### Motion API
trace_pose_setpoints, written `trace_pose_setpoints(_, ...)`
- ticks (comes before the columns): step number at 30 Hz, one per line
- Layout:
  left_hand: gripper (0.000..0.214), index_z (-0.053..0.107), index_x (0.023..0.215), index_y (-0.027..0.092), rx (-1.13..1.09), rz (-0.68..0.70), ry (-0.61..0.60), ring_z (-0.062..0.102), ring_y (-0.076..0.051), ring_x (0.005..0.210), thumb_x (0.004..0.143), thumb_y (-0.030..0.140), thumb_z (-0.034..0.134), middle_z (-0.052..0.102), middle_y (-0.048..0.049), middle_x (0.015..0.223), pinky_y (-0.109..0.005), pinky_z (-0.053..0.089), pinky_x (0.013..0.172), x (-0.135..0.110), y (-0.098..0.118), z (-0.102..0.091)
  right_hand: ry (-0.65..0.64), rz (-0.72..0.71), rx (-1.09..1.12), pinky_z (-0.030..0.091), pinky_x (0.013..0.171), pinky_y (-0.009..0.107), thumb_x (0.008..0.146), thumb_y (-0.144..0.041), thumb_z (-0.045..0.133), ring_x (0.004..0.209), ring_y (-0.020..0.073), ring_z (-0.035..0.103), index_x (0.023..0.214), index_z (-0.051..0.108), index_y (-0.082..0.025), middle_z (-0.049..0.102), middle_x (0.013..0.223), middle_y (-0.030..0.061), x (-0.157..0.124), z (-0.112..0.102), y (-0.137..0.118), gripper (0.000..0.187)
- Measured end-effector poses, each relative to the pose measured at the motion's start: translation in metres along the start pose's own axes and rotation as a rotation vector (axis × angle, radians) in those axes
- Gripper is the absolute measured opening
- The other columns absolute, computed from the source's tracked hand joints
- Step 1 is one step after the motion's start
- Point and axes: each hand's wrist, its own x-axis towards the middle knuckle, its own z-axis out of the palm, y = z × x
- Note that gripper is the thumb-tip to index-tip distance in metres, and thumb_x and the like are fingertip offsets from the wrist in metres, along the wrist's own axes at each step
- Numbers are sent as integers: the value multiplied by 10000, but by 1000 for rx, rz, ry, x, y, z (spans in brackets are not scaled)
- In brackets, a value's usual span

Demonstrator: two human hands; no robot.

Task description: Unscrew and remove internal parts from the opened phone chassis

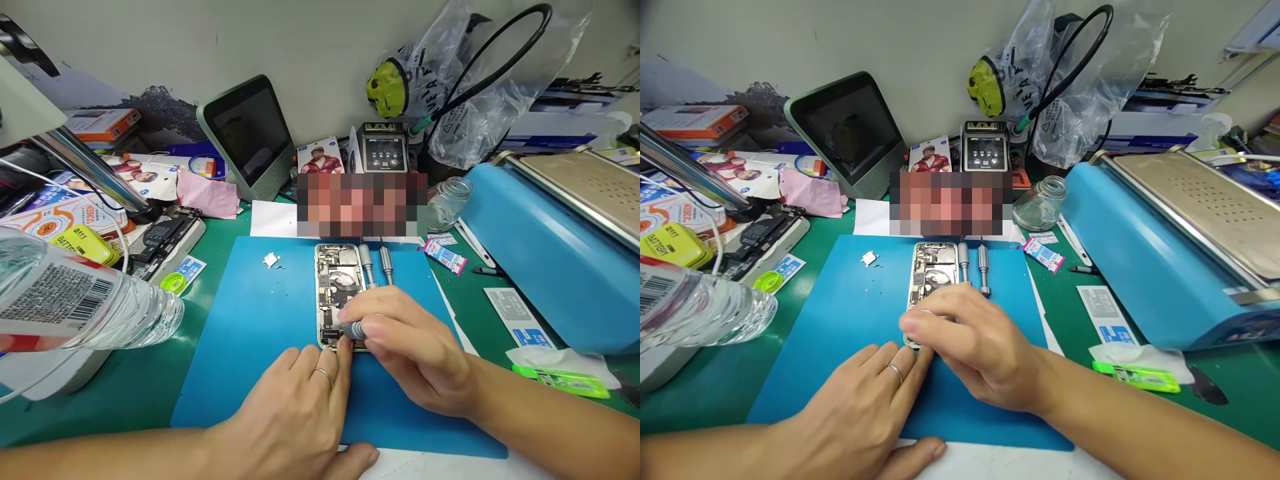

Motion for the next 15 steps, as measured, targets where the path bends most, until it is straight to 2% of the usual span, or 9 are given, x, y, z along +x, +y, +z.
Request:
trace_pose_setpoints(6, 660, 617, 1147, 6, 13, -3, -2, 687, -275, 697, 901, 609, 506, 724, -150, 871, -373, 526, 517, -1, 1, 1, 4, 13, -7, 569, 858, 365, 976, -67, 488, 995, 175, 624, 1396, 459, -210, 636, 1101, 96, -2, 1, -1, 444)
trace_pose_setpoints(11, 737, 622, 1174, -8, 29, -7, -61, 631, -225, 532, 869, 657, 534, 680, -81, 676, -355, 511, 445, -2, 2, 0, 15, 32, 51, 562, 895, 374, 975, -40, 476, 1035, 175, 630, 1416, 458, -206, 643, 1120, 91, -2, 1, 1, 472)
trace_pose_setpoints(15, 777, 597, 1237, -25, 11, -13, -134, 635, -220, 510, 871, 659, 557, 687, -72, 655, -350, 518, 436, -1, 0, -5, 1, 4, 66, 554, 956, 393, 972, -16, 466, 1117, 182, 648, 1443, 432, -196, 656, 1184, 109, -1, 0, 2, 506)
